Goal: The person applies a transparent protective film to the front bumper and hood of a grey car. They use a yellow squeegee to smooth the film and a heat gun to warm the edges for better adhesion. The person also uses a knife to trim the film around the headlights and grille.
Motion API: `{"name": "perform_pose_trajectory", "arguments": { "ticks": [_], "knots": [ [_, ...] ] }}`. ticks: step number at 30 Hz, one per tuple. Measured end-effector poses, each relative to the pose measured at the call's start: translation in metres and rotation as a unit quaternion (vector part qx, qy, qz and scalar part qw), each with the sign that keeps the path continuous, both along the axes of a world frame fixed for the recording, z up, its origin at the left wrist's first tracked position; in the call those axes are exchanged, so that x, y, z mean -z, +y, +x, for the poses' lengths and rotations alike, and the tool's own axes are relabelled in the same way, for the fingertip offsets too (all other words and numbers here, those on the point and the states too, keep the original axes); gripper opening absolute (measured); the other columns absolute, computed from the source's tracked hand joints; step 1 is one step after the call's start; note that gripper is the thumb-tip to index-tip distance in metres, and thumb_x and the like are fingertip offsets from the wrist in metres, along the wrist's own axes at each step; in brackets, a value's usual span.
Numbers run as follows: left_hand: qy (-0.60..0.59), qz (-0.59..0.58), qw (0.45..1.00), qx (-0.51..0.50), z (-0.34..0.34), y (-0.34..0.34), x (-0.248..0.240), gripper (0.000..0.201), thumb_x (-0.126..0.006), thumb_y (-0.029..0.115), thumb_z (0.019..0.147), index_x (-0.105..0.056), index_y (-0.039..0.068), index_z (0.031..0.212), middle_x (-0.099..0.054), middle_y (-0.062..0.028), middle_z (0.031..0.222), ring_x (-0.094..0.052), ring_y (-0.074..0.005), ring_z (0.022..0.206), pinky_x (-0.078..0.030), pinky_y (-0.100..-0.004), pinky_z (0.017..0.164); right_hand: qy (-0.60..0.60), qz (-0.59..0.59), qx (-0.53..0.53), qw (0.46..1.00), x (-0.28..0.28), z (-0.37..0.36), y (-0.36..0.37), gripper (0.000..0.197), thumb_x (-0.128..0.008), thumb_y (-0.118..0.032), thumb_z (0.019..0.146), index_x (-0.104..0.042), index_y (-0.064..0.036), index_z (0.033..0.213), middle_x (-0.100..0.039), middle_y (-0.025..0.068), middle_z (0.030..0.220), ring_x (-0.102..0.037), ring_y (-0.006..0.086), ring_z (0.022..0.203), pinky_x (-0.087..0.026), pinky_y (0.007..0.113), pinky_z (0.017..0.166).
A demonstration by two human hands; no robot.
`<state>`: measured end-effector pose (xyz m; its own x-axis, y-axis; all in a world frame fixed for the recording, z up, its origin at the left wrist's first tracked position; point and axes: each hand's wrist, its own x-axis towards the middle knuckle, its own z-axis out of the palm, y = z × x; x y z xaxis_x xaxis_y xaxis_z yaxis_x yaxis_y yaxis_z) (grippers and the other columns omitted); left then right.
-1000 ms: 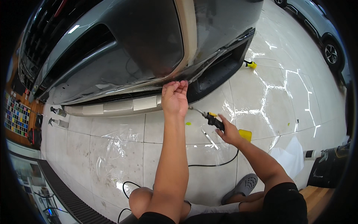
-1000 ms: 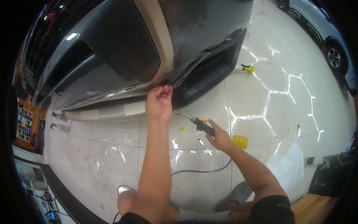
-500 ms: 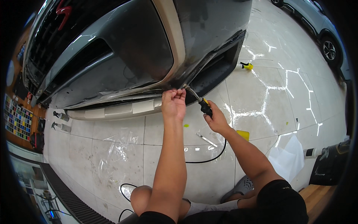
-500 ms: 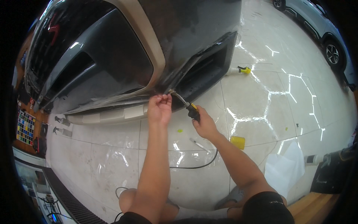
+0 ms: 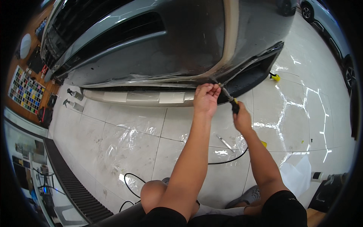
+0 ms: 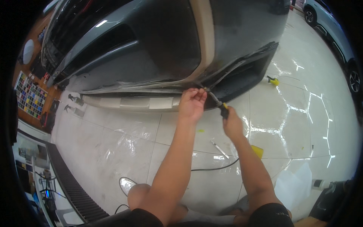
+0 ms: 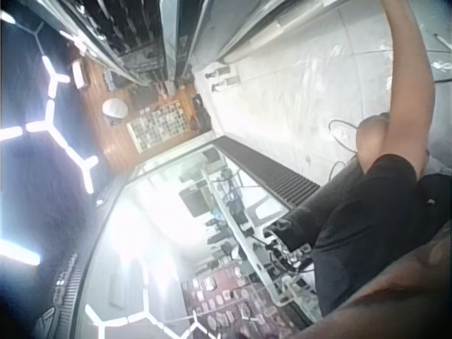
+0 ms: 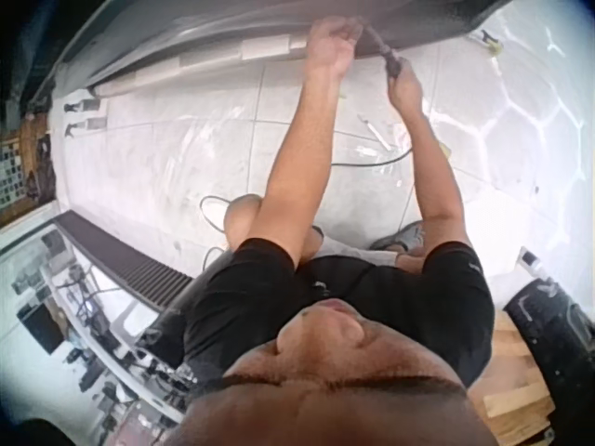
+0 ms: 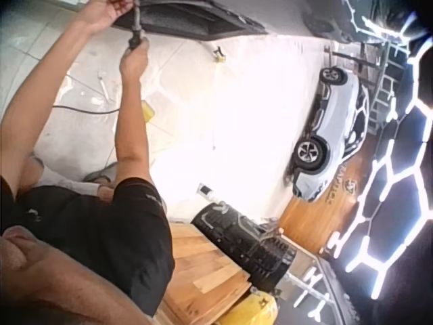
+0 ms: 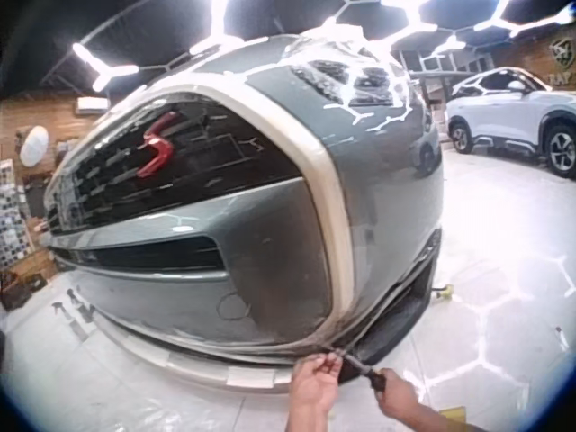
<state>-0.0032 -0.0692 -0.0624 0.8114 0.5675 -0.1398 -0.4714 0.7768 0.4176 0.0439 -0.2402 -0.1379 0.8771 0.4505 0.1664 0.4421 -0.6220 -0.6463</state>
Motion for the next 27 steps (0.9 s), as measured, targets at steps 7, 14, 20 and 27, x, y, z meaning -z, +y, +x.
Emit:
{"name": "perform_pose_trajectory", "arguments": {
  "ticks": [7,14,20,27],
  "knots": [
    [0.006,-0.032,0.999,-0.006,0.002,-0.001,0.002,0.014,-0.059,0.0,0.08,-0.055,0.008,0.09,-0.06,-0.0068,0.086,-0.06,-0.0246,0.089,-0.049,-0.0409,0.089,-0.11,-0.104,-0.027,0.988,-0.035,0.035,-0.022,0.046,-0.063,-0.006,0.08,-0.046,-0.0072,0.122,-0.058,0.0137,0.106,-0.063,0.0377,0.085,-0.051,0.047,0.071],
    [0.008,-0.029,1.0,0.007,-0.007,-0.003,0.005,0.016,-0.06,0.0,0.079,-0.056,0.009,0.092,-0.061,-0.0061,0.088,-0.059,-0.0234,0.089,-0.049,-0.0403,0.09,-0.148,-0.125,-0.038,0.98,-0.043,0.036,-0.016,0.046,-0.065,-0.009,0.079,-0.046,-0.0067,0.122,-0.057,0.0126,0.104,-0.064,0.0355,0.083,-0.052,0.046,0.069],
    [0.005,-0.029,0.999,0.042,-0.011,-0.002,0.001,0.017,-0.061,0.001,0.08,-0.057,0.012,0.092,-0.061,-0.0044,0.087,-0.058,-0.0204,0.084,-0.049,-0.0377,0.083,-0.167,-0.107,-0.038,0.979,-0.04,0.042,-0.021,0.047,-0.066,-0.009,0.079,-0.047,-0.0076,0.122,-0.058,0.0119,0.106,-0.065,0.0339,0.084,-0.053,0.044,0.069],
    [0.024,-0.041,0.998,0.029,-0.018,-0.009,-0.001,0.019,-0.063,0.001,0.079,-0.058,0.014,0.093,-0.062,-0.0029,0.086,-0.058,-0.0185,0.083,-0.049,-0.0361,0.081,-0.214,-0.116,-0.058,0.968,-0.055,0.038,-0.01,0.044,-0.063,-0.007,0.077,-0.05,-0.0045,0.119,-0.058,0.0108,0.1,-0.064,0.0302,0.083,-0.052,0.041,0.067]
  ]
}}
